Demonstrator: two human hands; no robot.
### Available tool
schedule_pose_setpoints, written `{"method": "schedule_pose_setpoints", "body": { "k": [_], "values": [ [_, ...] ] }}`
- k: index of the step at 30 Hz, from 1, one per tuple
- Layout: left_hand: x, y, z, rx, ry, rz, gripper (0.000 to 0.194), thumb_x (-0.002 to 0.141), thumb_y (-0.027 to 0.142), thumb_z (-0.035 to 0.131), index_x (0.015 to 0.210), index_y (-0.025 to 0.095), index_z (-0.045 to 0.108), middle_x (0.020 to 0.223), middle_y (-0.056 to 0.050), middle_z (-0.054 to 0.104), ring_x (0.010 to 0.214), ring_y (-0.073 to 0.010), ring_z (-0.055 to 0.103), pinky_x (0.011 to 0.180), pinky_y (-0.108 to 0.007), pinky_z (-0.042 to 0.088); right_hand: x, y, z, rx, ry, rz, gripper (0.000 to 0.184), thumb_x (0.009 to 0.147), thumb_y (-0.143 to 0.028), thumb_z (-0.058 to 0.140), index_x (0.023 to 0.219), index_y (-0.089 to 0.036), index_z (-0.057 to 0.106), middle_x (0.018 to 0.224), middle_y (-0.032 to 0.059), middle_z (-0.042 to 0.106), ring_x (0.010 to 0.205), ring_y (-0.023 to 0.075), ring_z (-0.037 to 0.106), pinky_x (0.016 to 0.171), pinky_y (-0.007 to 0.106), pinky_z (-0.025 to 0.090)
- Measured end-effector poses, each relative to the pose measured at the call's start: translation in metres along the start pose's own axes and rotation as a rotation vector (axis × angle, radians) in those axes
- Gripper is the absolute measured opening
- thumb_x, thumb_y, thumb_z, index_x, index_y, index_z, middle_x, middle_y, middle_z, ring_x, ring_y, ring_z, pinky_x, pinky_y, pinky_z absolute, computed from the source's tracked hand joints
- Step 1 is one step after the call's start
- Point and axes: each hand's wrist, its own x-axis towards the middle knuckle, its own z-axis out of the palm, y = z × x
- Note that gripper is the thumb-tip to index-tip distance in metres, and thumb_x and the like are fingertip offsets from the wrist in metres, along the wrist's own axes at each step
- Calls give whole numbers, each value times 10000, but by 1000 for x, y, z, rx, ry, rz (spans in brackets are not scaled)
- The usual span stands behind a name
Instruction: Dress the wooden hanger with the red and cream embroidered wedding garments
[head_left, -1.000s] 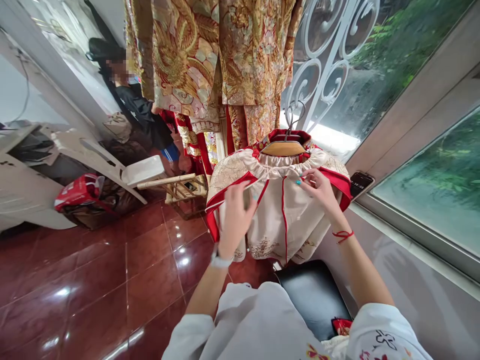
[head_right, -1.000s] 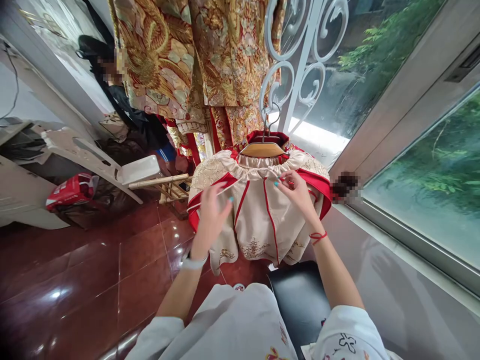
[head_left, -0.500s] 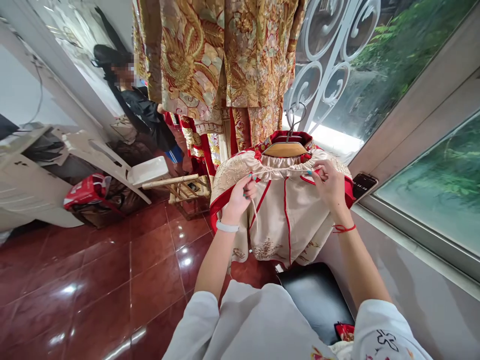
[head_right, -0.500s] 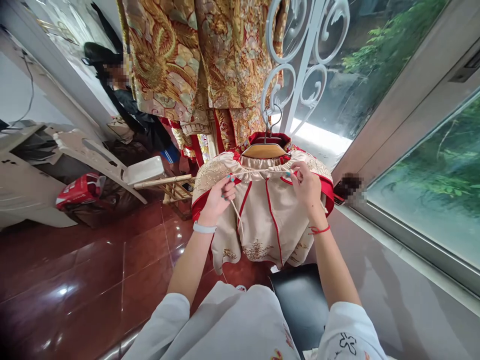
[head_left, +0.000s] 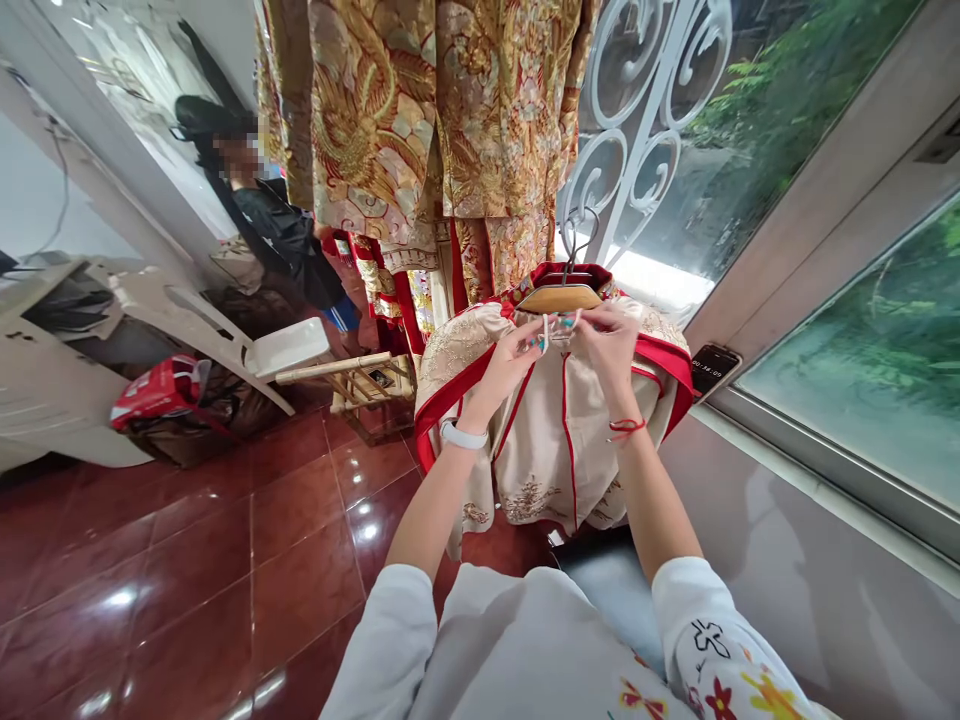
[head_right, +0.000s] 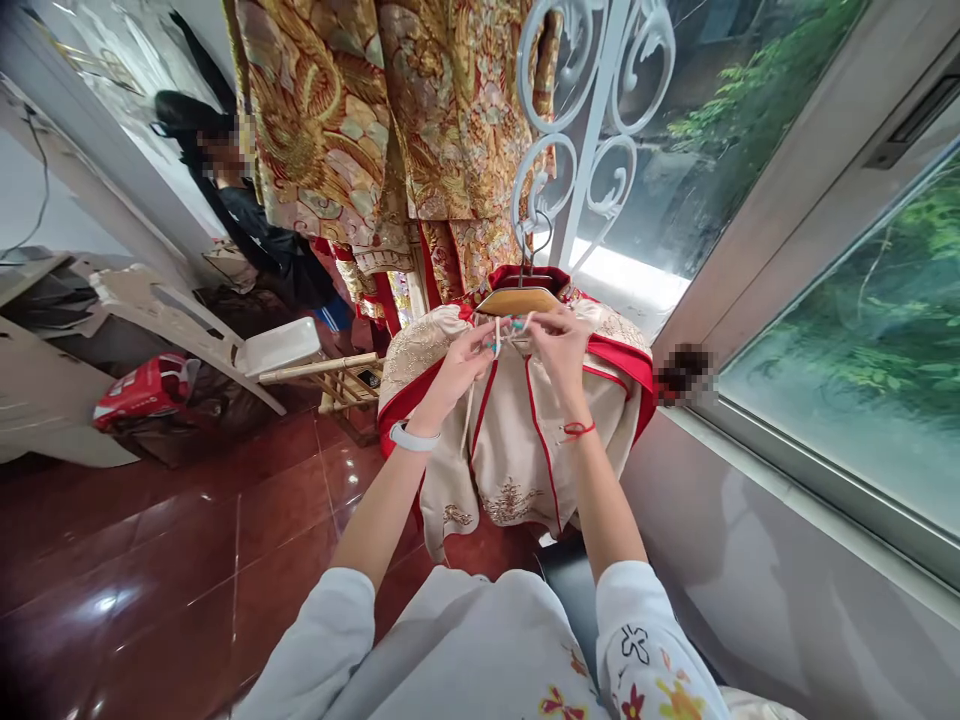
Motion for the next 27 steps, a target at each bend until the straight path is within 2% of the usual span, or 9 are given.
{"method": "schedule_pose_setpoints", "body": {
  "k": [3,6,12,15,18,21,24,25,27],
  "values": [
    [12,-4,2,207,-36,123,322,946,247,607,1250,224,711,1014,-68,637,898,-171,562,787,-268,480,2,0,-9,168,-361,-41,195,805,-369,744,753,-187,786,691,10,502,664,142,431,600,288,348],
    [15,-6,3,399,-22,220,269,950,181,570,1158,208,739,1030,-65,560,917,-169,564,775,-262,491,-1,2,-17,219,-457,-88,233,820,-430,742,800,-206,804,725,15,507,688,145,449,616,292,366],
    [15,6,1,643,68,360,100,899,153,641,925,188,731,1097,-63,551,929,-175,580,839,-289,484,-5,6,-20,67,-347,-191,138,869,-274,676,819,-230,797,983,82,592,891,207,569,761,352,476],
    [15,14,-15,784,34,387,127,917,155,615,837,190,706,1028,-68,600,981,-214,573,902,-329,450,0,12,-37,-165,-197,-232,185,874,-196,623,780,-231,779,959,85,624,906,230,567,830,401,477],
    [12,16,-34,873,29,390,180,944,171,566,823,195,698,997,-79,634,1030,-244,555,971,-382,415,3,16,-57,-340,-33,-156,223,905,-224,572,775,-243,752,959,85,641,928,250,554,866,434,466],
    [6,13,-40,822,63,348,159,941,184,565,850,205,694,1043,-80,654,1080,-249,547,1012,-393,397,-4,15,-65,-135,-94,-43,228,936,-369,555,846,-227,708,964,85,630,857,221,573,805,401,499],
    [1,12,-38,521,21,220,120,945,238,570,895,205,674,940,-53,646,899,-198,590,839,-311,468,-17,12,-63,247,-474,130,403,950,-594,474,946,-223,631,765,31,576,609,164,517,604,335,494],
    [0,13,-39,400,-36,149,125,947,274,573,901,204,666,858,-34,621,777,-172,579,737,-277,467,-20,12,-63,277,-551,172,440,940,-639,464,940,-224,611,696,4,536,547,149,469,550,313,465],
    [0,14,-42,260,-158,32,144,931,319,596,887,195,657,747,1,562,612,-130,510,605,-233,418,-21,13,-66,135,-500,183,436,910,-647,520,885,-219,601,635,-21,490,521,133,428,526,284,422]
  ]
}}
